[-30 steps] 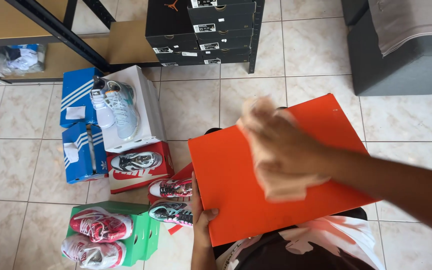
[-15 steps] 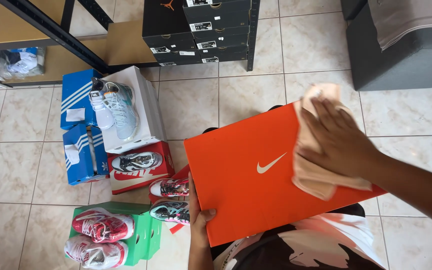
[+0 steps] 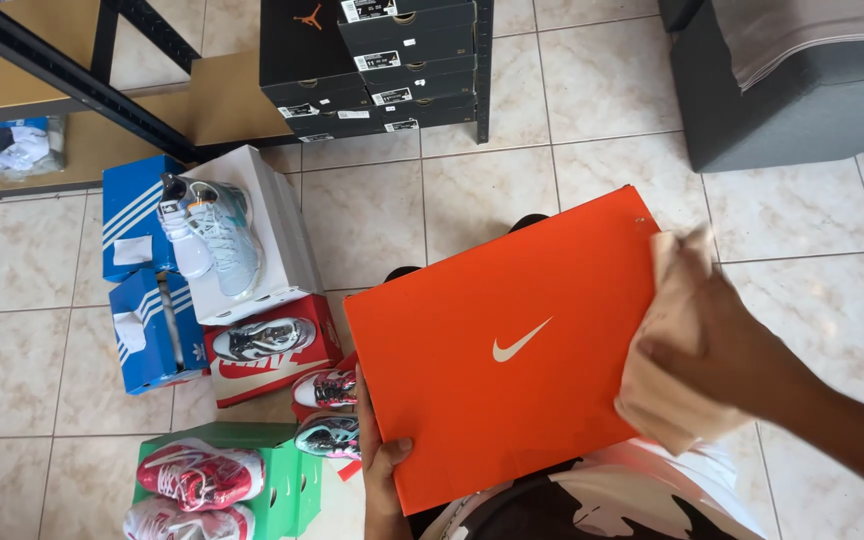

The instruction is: Cleaning and inspecting shoeboxes with a cloth

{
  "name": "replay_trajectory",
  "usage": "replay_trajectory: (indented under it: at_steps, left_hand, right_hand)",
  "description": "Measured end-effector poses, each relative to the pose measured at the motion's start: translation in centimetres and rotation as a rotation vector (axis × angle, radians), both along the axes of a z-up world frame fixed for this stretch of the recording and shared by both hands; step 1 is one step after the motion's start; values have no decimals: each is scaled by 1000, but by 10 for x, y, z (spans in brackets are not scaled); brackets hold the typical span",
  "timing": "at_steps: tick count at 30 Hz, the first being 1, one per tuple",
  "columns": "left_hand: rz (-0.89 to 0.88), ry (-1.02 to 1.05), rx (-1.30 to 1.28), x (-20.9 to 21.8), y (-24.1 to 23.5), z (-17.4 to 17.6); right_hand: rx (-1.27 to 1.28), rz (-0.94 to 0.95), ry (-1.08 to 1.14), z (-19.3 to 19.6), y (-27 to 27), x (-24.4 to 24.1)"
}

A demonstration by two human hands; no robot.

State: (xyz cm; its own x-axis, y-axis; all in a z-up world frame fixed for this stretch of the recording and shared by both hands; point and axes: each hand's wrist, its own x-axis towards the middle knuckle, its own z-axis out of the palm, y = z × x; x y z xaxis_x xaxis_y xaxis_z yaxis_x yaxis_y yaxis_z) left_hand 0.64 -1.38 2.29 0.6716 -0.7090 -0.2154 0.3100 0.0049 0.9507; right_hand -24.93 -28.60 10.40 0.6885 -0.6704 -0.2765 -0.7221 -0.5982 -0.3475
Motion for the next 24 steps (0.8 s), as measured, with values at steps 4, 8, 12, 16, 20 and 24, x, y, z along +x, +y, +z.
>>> replay_trajectory:
  at_steps: [4, 8, 12, 16, 20, 24]
  left_hand:
    - [-38, 13, 61, 3, 2, -1]
    - [-23, 13, 45, -2, -2, -6]
    - [34, -32, 77, -7, -7, -6]
    - [89, 133, -39, -3, -5, -3]
    - [68, 118, -62, 4, -7, -6]
    - [44, 68, -36, 5, -7, -3]
  right_hand:
    - [578, -554, -240, -10, -39, 17]
    - [869, -700, -436, 3, -76, 62]
    - [796, -730, -389, -2, -59, 48]
    - [912, -824, -232, 19, -14, 4]
    - [798, -883, 82, 32, 16, -33]
    - [548, -878, -102, 47, 28, -31]
